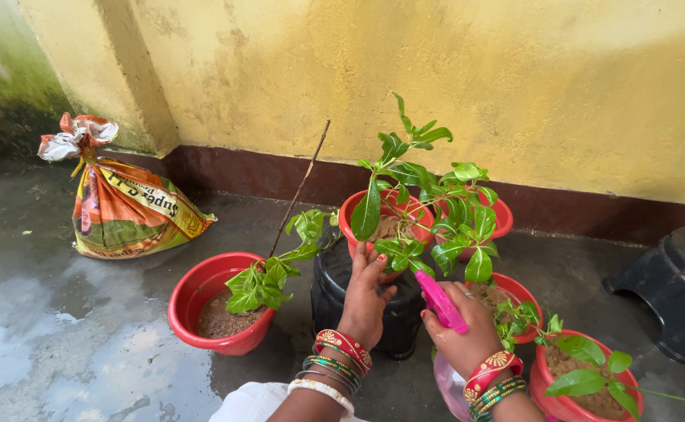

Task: The person sprays a plant in a red pot with a pink spray bottle while using their other hand to move leaves and stems.

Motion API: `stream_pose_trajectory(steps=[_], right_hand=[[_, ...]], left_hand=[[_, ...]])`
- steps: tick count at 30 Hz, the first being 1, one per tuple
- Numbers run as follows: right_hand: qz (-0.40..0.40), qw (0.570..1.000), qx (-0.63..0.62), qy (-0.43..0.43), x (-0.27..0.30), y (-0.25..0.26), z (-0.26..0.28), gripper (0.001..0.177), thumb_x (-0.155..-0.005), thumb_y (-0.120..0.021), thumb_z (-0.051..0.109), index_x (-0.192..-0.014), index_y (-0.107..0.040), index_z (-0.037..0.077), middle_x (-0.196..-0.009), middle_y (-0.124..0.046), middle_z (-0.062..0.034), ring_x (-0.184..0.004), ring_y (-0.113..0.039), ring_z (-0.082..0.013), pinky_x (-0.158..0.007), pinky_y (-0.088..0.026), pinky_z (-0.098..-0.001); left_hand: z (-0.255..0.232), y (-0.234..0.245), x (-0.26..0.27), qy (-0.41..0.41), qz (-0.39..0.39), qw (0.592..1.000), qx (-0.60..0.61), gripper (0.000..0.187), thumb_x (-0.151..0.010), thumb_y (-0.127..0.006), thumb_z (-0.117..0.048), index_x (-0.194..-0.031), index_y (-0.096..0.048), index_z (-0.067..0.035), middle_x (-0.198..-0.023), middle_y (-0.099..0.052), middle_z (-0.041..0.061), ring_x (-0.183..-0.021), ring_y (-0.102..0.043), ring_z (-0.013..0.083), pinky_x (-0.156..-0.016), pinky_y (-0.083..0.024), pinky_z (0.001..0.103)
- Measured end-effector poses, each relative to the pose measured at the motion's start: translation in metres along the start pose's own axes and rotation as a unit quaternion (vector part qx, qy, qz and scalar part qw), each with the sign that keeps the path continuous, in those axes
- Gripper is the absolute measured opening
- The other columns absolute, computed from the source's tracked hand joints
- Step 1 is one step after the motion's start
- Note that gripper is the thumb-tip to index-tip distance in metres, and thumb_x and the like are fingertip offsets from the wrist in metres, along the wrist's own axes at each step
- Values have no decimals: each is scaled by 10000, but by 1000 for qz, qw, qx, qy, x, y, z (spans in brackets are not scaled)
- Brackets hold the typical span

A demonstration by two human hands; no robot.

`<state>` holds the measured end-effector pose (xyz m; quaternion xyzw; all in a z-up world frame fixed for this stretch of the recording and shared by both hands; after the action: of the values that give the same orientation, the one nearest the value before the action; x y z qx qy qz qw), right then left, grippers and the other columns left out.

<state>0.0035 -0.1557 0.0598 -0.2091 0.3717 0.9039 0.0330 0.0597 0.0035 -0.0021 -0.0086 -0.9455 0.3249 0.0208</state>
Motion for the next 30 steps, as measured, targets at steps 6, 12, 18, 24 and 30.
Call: stream_pose_trajectory(steps=[6, 12, 18, 24, 30], right_hand=[[-7, 1000, 30, 2, -2, -3, -6, 299, -757, -770, 139, -1031, -668, 80, -944, -699, -113, -891, -691, -332, -778, -535, -420], [-21, 1000, -21, 8, -1, 1, -2, 305, -743, -794, 132, -1019, -680, 69, -925, -688, -111, -876, -697, -311, -779, -536, -405], [-3, 1000, -21, -12, 0, -1, -5, 307, -735, -774, 118, -1028, -688, 82, -937, -711, -86, -891, -705, -293, -789, -540, -399], [-15, 1000, 14, 13, 0, -1, -13, 286, -753, -758, 110, -1022, -668, 70, -950, -681, -111, -906, -676, -318, -795, -529, -406], [-2, 999, -18, -33, 2, 1, -15, 271, -759, -763, 116, -1012, -675, 76, -942, -686, -106, -891, -695, -302, -785, -541, -402]], left_hand=[[3, -1, 0, 6, 4, 1000, 6, 767, -938, -521, -413, -1625, -197, -308, -1554, -421, -6, -1290, -467, 234, -1035, -372, 460], [0, -2, 4, 5, 3, 1000, 7, 749, -928, -509, -414, -1612, -217, -323, -1531, -441, -16, -1277, -497, 216, -1030, -369, 479], [-5, -1, 6, 3, -8, 1000, -9, 736, -939, -488, -431, -1608, -210, -303, -1566, -421, 9, -1327, -501, 271, -1088, -327, 539], [-1, -3, 3, 2, 1, 1000, 2, 748, -934, -505, -403, -1608, -195, -302, -1559, -449, 65, -1331, -496, 298, -1115, -313, 544], [-1, -6, 3, -9, -7, 1000, 5, 757, -939, -529, -385, -1606, -185, -286, -1562, -433, 52, -1378, -476, 256, -1155, -281, 516]])
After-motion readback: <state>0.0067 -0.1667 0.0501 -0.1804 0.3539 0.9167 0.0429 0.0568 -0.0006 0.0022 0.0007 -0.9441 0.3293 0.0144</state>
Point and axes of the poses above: each hand's wrist, its own x-axis away from the middle knuckle, its own y-axis out of the back of the hand, z = x × y, the point moved 6 cm from there along -x, towards the middle knuckle
